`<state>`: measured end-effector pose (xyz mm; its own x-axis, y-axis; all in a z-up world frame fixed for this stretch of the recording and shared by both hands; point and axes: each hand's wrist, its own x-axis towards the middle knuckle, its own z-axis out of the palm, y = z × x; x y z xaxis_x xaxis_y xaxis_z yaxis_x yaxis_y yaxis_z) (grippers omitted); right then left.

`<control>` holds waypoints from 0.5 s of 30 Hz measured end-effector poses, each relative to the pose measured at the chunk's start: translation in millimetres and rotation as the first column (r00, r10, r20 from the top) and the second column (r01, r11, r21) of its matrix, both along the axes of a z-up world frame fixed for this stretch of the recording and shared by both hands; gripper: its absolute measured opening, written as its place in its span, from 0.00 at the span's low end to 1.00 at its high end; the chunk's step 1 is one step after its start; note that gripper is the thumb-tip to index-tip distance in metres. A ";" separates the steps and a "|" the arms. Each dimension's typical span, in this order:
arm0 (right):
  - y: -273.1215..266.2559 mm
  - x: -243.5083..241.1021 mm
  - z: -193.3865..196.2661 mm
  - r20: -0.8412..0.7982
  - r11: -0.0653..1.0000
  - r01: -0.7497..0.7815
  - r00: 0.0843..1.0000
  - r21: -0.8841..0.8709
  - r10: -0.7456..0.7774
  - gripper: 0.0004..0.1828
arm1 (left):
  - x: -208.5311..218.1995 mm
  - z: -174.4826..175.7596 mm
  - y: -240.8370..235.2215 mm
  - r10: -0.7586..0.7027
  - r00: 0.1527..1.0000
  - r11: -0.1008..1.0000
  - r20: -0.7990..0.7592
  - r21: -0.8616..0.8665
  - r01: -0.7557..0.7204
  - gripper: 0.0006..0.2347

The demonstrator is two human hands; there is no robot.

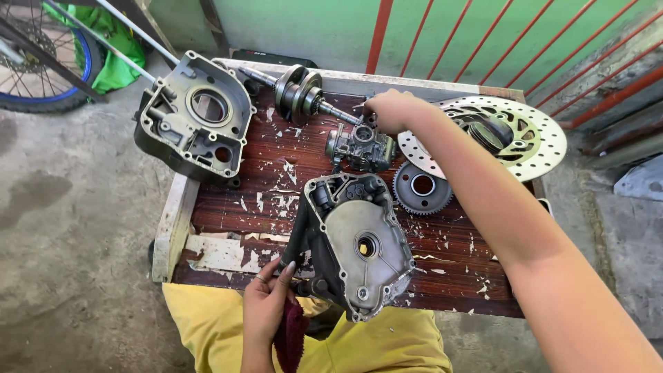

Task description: The person cleans a motorcycle engine casing using a red cloth and a small metal tool. They wipe the exterior and interior surfaces, then use the tool to scrape residue from crevices and bolt holes.

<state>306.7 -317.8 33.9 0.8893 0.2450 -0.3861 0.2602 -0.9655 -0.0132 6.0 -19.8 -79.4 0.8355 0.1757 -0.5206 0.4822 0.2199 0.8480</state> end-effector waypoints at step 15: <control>-24.8 30.1 -48.9 0.278 0.973 -0.180 0.936 -0.143 0.214 0.23 | 1.8 -32.5 8.9 -0.007 1.000 0.999 0.015 0.034 0.007 0.17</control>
<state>336.8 -342.6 -15.0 0.9050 0.3964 -0.1542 0.4214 -0.8850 0.1980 7.8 -10.9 -111.9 0.8444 0.1871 -0.5019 0.4708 0.1877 0.8620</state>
